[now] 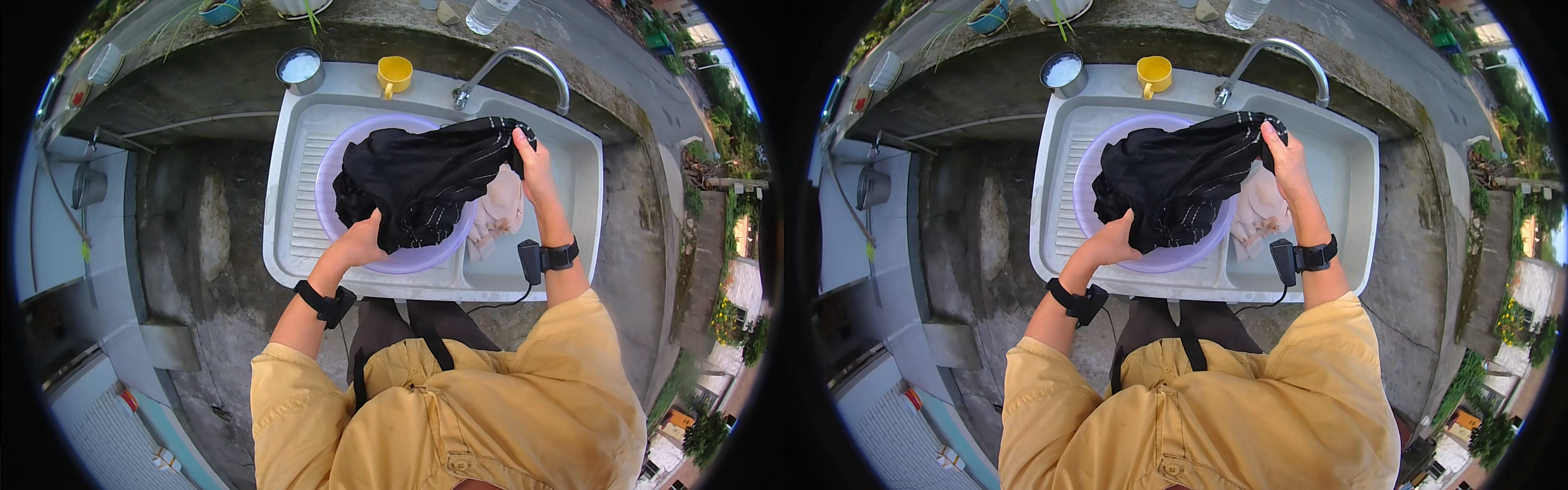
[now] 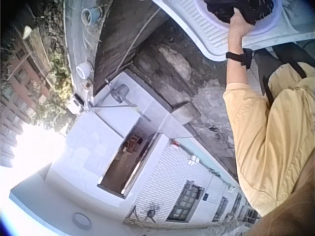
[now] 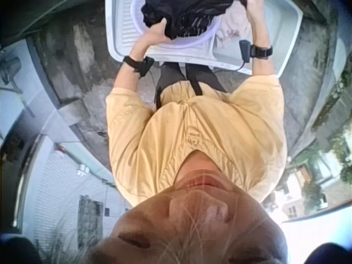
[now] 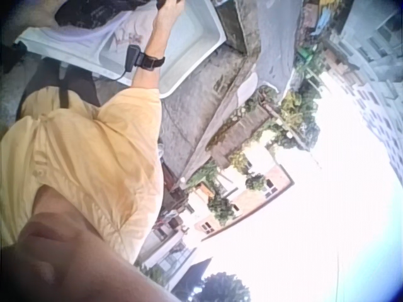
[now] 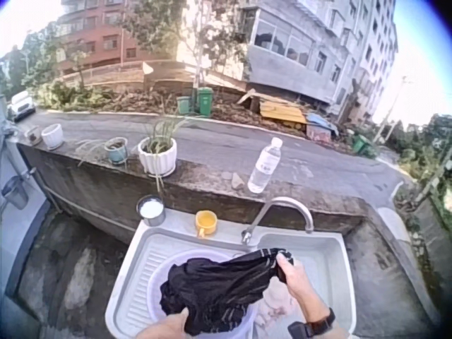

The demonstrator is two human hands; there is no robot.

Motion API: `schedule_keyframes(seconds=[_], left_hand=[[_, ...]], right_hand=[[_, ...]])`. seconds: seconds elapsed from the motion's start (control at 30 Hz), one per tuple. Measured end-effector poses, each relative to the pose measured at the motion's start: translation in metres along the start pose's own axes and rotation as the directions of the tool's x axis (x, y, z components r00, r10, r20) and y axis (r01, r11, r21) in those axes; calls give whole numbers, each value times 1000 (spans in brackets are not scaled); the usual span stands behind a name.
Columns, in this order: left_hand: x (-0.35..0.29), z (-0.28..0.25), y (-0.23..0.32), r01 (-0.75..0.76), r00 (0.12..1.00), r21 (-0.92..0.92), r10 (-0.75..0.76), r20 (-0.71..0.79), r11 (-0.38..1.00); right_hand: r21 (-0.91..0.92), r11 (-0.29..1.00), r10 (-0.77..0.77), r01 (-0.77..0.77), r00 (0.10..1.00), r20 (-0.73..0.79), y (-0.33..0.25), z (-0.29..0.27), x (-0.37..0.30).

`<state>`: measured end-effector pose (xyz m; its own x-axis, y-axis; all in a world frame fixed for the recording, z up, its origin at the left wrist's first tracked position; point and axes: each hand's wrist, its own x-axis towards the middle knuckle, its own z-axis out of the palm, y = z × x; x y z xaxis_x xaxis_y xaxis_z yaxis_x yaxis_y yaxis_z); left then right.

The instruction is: The person washes a black garment by hand in a purple basin within a sink, rinsing and wringing the fabric.

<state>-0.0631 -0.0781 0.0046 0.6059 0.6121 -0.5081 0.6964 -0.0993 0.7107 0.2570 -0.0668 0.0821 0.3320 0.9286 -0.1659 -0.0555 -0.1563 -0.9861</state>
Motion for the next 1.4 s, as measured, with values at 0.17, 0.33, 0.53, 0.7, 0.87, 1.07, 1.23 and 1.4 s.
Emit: schedule_keyframes(seconds=[0.17,0.33,0.53,0.7,0.87,1.07,1.23,1.4], left_hand=[[5,-21,6,334,943,-16,-334,8,942],[2,-13,44,4,1000,-1000,-14,4,-25],[21,17,35,-68,981,-997,-181,-71,20],[15,4,64,18,998,-988,-60,28,-154],[19,-1,61,30,999,-997,-11,31,-66],[26,-4,69,159,923,-981,-334,189,-114],[56,46,28,-86,894,-996,-443,-65,-26],[58,37,33,-84,902,-996,-424,-79,7]], right_hand=[[-152,984,-120,98,982,-144,-18,4,2],[-459,865,-66,200,955,291,5,57,-60],[-465,848,-84,252,932,353,43,72,-56],[-345,886,434,-310,818,378,82,40,-24],[63,688,588,-723,606,536,70,60,-31],[-13,968,248,-251,948,201,89,62,-45],[-567,781,-117,262,953,278,49,130,-78],[-653,736,-104,179,983,152,56,133,-70]])
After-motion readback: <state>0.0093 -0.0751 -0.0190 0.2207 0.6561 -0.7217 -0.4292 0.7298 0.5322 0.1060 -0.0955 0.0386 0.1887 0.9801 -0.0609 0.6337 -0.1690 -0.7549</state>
